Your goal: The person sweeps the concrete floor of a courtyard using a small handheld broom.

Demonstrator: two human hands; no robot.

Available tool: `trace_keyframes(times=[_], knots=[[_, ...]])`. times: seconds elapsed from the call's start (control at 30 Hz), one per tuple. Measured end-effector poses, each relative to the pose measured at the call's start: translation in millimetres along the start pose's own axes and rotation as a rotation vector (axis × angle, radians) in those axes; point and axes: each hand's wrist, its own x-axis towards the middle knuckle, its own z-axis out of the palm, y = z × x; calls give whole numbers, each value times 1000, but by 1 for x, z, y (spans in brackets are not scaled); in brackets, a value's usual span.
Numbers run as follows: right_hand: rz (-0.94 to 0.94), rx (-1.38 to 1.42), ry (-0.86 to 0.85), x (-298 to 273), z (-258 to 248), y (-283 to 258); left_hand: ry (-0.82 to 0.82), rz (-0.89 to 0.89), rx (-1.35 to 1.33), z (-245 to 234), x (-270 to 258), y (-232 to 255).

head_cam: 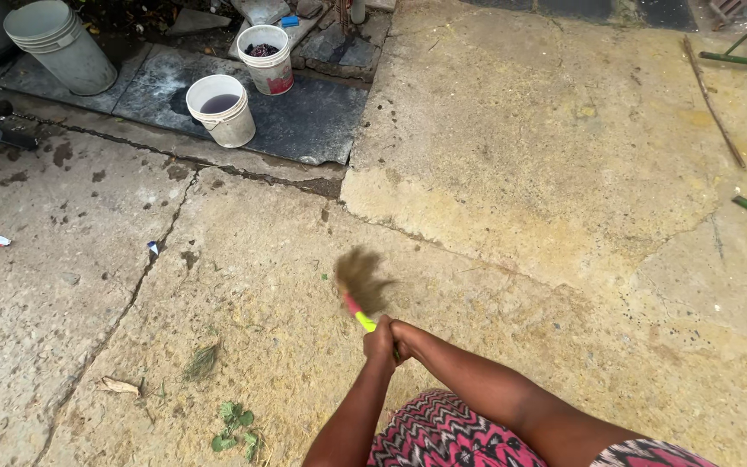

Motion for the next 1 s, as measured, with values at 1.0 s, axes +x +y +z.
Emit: trace_keyframes(times=[1.0], knots=[[243,-415,-116,171,285,66,225,53,-545,-261,118,154]])
